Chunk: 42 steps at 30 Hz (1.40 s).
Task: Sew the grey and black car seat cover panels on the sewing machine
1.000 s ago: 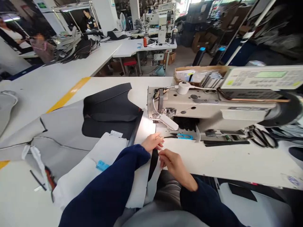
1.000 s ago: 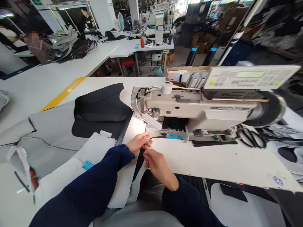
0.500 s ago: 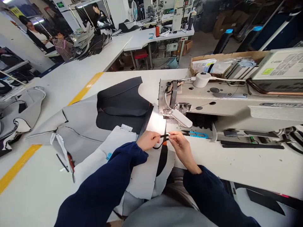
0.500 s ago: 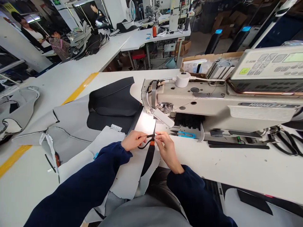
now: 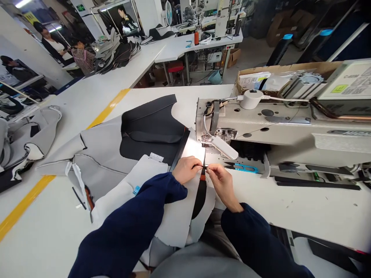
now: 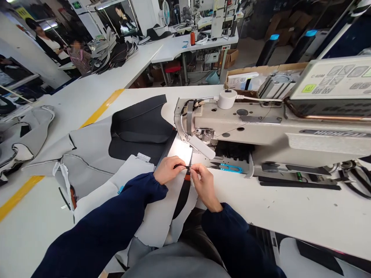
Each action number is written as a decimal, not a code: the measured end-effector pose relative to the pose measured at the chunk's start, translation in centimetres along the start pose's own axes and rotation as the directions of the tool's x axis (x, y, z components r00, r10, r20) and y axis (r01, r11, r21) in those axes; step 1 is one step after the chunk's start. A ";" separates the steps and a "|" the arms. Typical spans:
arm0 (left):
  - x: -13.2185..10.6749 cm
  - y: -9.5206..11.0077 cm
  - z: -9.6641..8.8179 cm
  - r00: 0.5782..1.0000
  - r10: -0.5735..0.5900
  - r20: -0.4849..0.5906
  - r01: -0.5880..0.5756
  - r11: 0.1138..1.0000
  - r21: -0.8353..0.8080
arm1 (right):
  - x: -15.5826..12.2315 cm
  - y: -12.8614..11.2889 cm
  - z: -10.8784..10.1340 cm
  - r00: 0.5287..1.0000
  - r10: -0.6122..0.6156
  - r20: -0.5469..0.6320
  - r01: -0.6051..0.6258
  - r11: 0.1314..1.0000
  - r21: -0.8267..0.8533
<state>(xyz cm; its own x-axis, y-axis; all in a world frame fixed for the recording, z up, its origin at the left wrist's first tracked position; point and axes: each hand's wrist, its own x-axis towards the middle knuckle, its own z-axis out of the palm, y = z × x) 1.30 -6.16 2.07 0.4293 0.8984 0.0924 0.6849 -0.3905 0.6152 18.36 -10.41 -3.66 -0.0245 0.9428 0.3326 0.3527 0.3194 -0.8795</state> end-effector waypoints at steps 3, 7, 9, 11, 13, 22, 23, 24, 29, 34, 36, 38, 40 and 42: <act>2.5 -0.8 -0.3 1.000 -0.012 -0.025 0.014 0.995 0.095 | -0.2 1.0 -1.0 0.952 -0.195 0.235 0.260 0.921 -0.290; 5.9 -2.2 -0.1 0.999 0.011 -0.041 -0.001 0.967 0.256 | -0.2 1.8 -1.6 0.710 -0.329 0.623 0.622 0.708 -0.335; 6.8 -2.8 0.6 0.999 0.017 -0.040 -0.003 0.948 0.319 | 0.2 1.8 -1.1 0.637 -0.335 0.694 0.682 0.665 -0.305; 7.2 -3.3 1.4 0.999 0.019 -0.048 0.000 0.927 0.374 | 0.6 1.6 -0.4 0.609 -0.346 0.713 0.696 0.664 -0.272; 7.4 -3.6 2.0 0.998 0.022 -0.063 0.007 0.906 0.423 | 0.9 1.4 0.2 0.605 -0.373 0.704 0.694 0.680 -0.236; 8.5 -3.1 2.5 0.991 0.006 -0.137 0.068 0.845 0.531 | 1.0 1.3 0.4 0.643 -0.530 0.553 0.707 0.688 -0.163; 8.6 -3.1 2.5 0.990 0.006 -0.139 0.070 0.841 0.537 | 1.0 1.4 0.4 0.646 -0.534 0.545 0.707 0.688 -0.162; 8.7 -3.1 2.5 0.990 0.005 -0.142 0.073 0.838 0.541 | 1.0 1.4 0.4 0.648 -0.540 0.537 0.708 0.687 -0.163; 8.8 -3.3 2.9 0.988 0.001 -0.154 0.086 0.829 0.553 | 0.6 1.8 0.3 0.660 -0.579 0.479 0.720 0.669 -0.184; 9.2 -3.4 3.1 0.989 -0.005 -0.148 0.088 0.823 0.561 | 0.5 1.7 0.2 0.660 -0.584 0.473 0.726 0.657 -0.203; 9.4 -3.3 3.0 0.989 -0.018 -0.149 0.101 0.816 0.570 | 0.7 1.7 0.1 0.661 -0.571 0.487 0.723 0.658 -0.209; 9.3 -3.1 2.7 0.989 -0.017 -0.146 0.101 0.799 0.592 | 0.8 1.9 -0.1 0.664 -0.554 0.502 0.718 0.660 -0.221; 8.2 -2.7 2.0 0.991 0.023 -0.129 0.064 0.775 0.629 | 0.7 2.0 -0.3 0.674 -0.526 0.518 0.708 0.660 -0.252; 6.2 -2.1 1.2 0.991 0.080 -0.109 0.013 0.747 0.665 | 0.2 2.1 -0.7 0.708 -0.471 0.526 0.679 0.659 -0.324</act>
<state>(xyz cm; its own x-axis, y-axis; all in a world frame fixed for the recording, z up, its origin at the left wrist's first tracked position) 3.24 -0.04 0.39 0.4160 0.8807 0.2266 0.9084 -0.4138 -0.0597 19.71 -9.60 -5.21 -0.6752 0.5677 0.4710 0.5188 0.8194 -0.2439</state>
